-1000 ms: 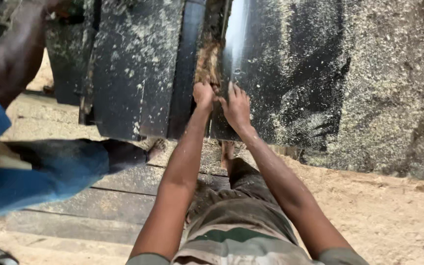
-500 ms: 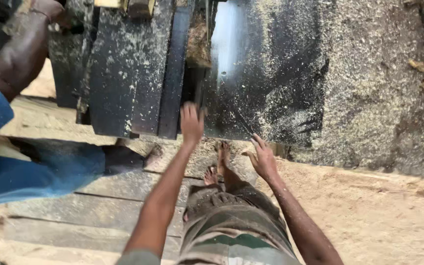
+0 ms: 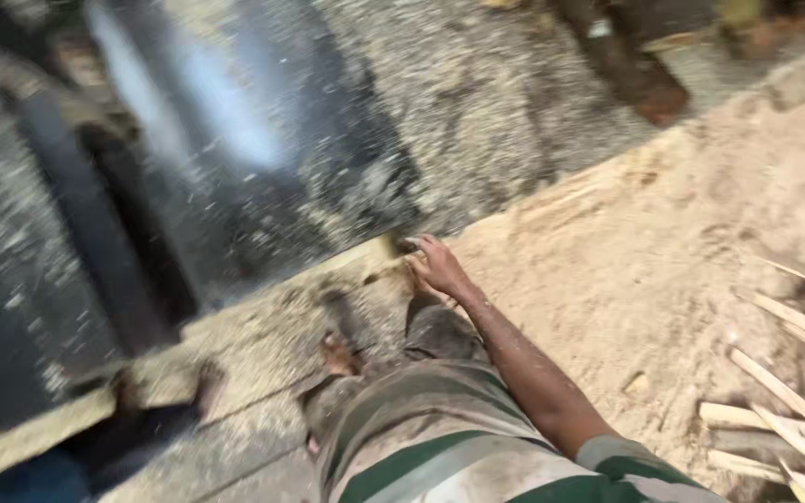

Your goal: The person picks up logs from a pile and feeds them into a large circular saw blade to cut them into planks, with assistance from another person.

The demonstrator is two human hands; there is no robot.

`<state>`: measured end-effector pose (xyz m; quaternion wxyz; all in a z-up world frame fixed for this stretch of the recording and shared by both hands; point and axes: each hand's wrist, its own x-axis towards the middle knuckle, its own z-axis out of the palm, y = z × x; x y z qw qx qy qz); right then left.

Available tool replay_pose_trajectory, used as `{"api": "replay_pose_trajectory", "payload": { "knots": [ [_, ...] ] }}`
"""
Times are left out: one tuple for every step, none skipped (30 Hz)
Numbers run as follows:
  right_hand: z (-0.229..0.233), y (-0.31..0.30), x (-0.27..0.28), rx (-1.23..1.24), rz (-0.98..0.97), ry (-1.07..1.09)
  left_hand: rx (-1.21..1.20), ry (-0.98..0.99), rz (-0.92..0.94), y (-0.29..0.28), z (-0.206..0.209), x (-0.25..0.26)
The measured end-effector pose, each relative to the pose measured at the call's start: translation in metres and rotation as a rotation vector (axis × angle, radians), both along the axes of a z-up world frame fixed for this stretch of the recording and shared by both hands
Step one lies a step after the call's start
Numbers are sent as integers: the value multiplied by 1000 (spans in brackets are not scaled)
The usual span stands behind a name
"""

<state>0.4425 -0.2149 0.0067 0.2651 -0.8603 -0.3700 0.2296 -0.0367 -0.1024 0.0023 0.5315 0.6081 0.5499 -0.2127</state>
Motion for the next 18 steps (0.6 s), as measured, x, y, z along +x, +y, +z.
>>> {"api": "replay_pose_trajectory", "payload": {
  "knots": [
    [2, -10, 17, -27, -19, 47, 5, 3, 19, 7, 0, 22],
    [3, -21, 43, -4, -58, -13, 14, 3, 35, 12, -1, 43],
    [2, -31, 72, 19, -86, -66, 27, 3, 60, -1, -1, 36],
    [3, -43, 103, 41, -112, -119, 43, 6, 80, -10, -1, 33],
    [8, -53, 138, 78, -136, -168, 68, 2, 103, -14, -2, 39],
    [19, -64, 177, 115, -158, -217, 95, -6, 131, -16, -2, 51],
    [38, -72, 223, 71, -230, -191, 122, -11, 129, -8, -4, 73],
    [61, -81, 261, 27, -301, -164, 149, -22, 128, -1, -4, 96],
    [88, -87, 300, 69, -342, -212, 180, -48, 142, 6, -9, 130],
    [121, -97, 341, 113, -383, -257, 205, -67, 151, 12, -13, 164],
    [147, -102, 377, 235, -460, -261, 229, -78, 168, 12, -13, 192],
    [178, -108, 430, 211, -445, -404, 256, -94, 188, 13, -15, 219],
    [191, -125, 460, 336, -430, -457, 275, -80, 165, 13, -6, 222],
    [203, -126, 514, 277, -456, -614, 292, -75, 154, 14, 2, 227],
    [214, -129, 569, 227, -473, -717, 303, -93, 150, 11, 3, 241],
    [216, -138, 612, 82, -499, -712, 327, -143, 182, 8, 8, 249],
    [215, -135, 654, -107, -512, -617, 360, -225, 233, 4, 10, 262],
    [211, -135, 687, -285, -504, -505, 348, -298, 328, 1, 11, 272]
  ]
}}
